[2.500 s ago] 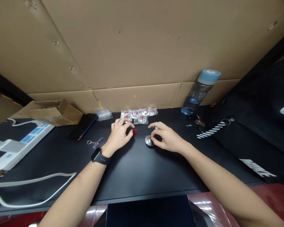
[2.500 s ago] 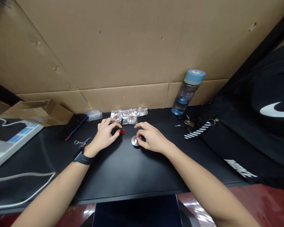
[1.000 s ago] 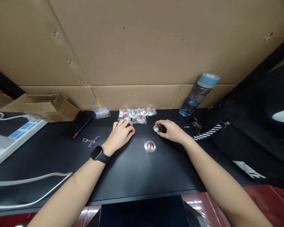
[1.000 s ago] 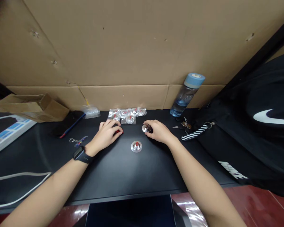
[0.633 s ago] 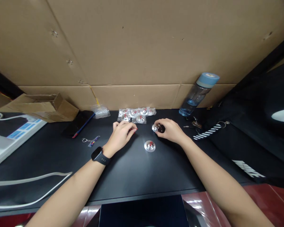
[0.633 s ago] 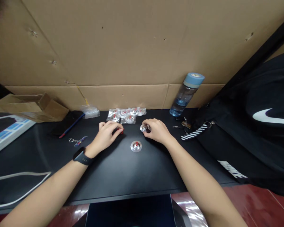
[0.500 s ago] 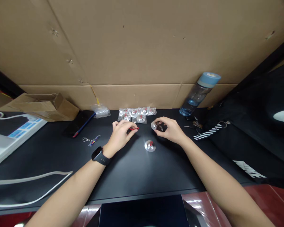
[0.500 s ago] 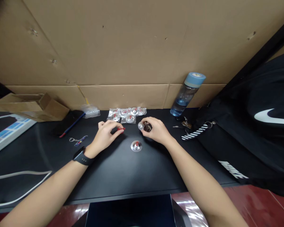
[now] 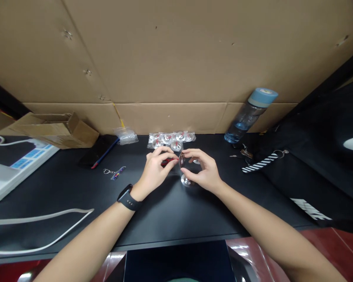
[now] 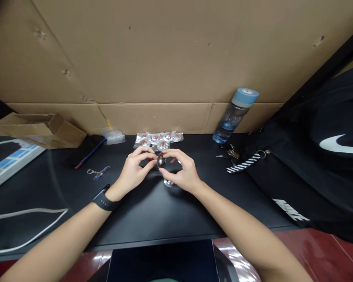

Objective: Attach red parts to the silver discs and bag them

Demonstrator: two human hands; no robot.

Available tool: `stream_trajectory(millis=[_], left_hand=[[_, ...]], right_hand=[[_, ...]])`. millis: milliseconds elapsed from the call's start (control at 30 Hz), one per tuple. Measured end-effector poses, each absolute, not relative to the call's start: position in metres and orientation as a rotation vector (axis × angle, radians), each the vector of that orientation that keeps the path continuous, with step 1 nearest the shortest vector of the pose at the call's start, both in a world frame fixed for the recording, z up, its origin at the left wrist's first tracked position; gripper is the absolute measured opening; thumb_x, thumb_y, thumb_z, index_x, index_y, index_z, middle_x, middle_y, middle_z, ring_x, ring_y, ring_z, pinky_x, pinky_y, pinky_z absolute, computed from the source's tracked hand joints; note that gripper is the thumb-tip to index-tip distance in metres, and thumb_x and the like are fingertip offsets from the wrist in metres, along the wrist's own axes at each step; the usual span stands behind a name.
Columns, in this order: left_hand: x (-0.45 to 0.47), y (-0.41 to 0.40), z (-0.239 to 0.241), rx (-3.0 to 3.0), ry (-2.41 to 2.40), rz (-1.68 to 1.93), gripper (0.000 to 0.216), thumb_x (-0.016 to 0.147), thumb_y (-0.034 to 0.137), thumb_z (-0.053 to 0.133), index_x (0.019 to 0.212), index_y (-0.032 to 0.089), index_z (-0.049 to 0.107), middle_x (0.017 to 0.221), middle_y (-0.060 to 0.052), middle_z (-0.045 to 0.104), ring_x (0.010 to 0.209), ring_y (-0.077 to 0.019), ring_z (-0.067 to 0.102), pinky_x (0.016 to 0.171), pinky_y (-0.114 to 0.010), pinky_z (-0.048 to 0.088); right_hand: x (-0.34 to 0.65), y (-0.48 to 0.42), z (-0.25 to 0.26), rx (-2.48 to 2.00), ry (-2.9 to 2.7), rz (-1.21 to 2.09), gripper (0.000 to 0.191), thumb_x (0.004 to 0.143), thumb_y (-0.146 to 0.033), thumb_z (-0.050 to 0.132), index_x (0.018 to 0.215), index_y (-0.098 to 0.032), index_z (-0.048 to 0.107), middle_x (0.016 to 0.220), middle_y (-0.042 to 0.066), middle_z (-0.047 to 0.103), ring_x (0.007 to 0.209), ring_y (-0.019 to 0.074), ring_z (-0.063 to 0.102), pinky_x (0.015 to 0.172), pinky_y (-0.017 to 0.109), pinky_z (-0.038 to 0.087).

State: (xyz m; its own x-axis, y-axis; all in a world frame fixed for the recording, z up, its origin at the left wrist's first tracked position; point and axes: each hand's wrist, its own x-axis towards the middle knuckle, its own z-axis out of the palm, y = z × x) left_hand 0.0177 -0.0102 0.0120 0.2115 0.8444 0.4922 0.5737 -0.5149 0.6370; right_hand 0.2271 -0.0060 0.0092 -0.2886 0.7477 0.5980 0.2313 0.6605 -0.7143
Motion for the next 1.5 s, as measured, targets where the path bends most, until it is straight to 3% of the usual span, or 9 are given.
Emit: stream_trajectory(millis=[267,700,933,1167,1500], left_hand=[[0.024,-0.02,0.014,2.287,1.41,1.225,0.011,0.097,0.029,0.061,0.097,0.024,0.07,0.118,-0.007,0.06,0.117,-0.0255,0.055,0.099,-0.045,0.04],[0.024,-0.027,0.017,2.607,1.541,1.203,0.016,0.101,0.029,0.056,0.1,0.027,0.072,0.117,-0.008,0.068,0.12,-0.0291,0.052,0.092,-0.048,0.032],[0.028,-0.03,0.015,2.569,1.567,1.284,0.017,0.1,0.031,0.056,0.097,0.027,0.073,0.112,-0.008,0.068,0.118,-0.029,0.053,0.094,-0.048,0.032],[0.026,-0.029,0.015,2.585,1.571,1.314,0.015,0.099,0.031,0.059,0.095,0.028,0.073,0.109,-0.007,0.067,0.116,-0.0288,0.055,0.092,-0.047,0.032],[0.027,-0.028,0.015,2.662,1.487,1.462,0.007,0.095,0.027,0.066,0.095,0.025,0.072,0.105,-0.007,0.069,0.112,-0.0261,0.057,0.089,-0.043,0.031]], right_hand=[[0.224,-0.01,0.005,-0.756,-1.82,0.698,0.035,0.081,-0.025,0.079,0.113,-0.025,0.065,0.126,0.011,0.068,0.113,0.0261,0.066,0.084,0.04,0.061],[0.221,-0.009,0.0,-0.719,-1.626,1.033,0.033,0.078,-0.036,0.084,0.103,-0.023,0.066,0.124,0.011,0.068,0.102,0.0236,0.07,0.084,0.04,0.062],[0.224,-0.007,0.004,-0.747,-1.606,1.083,0.023,0.076,-0.034,0.087,0.091,-0.022,0.073,0.119,0.01,0.071,0.107,0.0252,0.07,0.088,0.041,0.062],[0.226,-0.005,0.005,-0.734,-1.605,1.165,0.01,0.085,-0.033,0.079,0.088,-0.024,0.076,0.12,0.007,0.072,0.112,0.025,0.069,0.098,0.044,0.06],[0.227,-0.006,0.006,-0.814,-1.677,1.001,0.01,0.089,-0.032,0.074,0.092,-0.024,0.079,0.12,0.008,0.073,0.115,0.0256,0.068,0.103,0.044,0.055]])
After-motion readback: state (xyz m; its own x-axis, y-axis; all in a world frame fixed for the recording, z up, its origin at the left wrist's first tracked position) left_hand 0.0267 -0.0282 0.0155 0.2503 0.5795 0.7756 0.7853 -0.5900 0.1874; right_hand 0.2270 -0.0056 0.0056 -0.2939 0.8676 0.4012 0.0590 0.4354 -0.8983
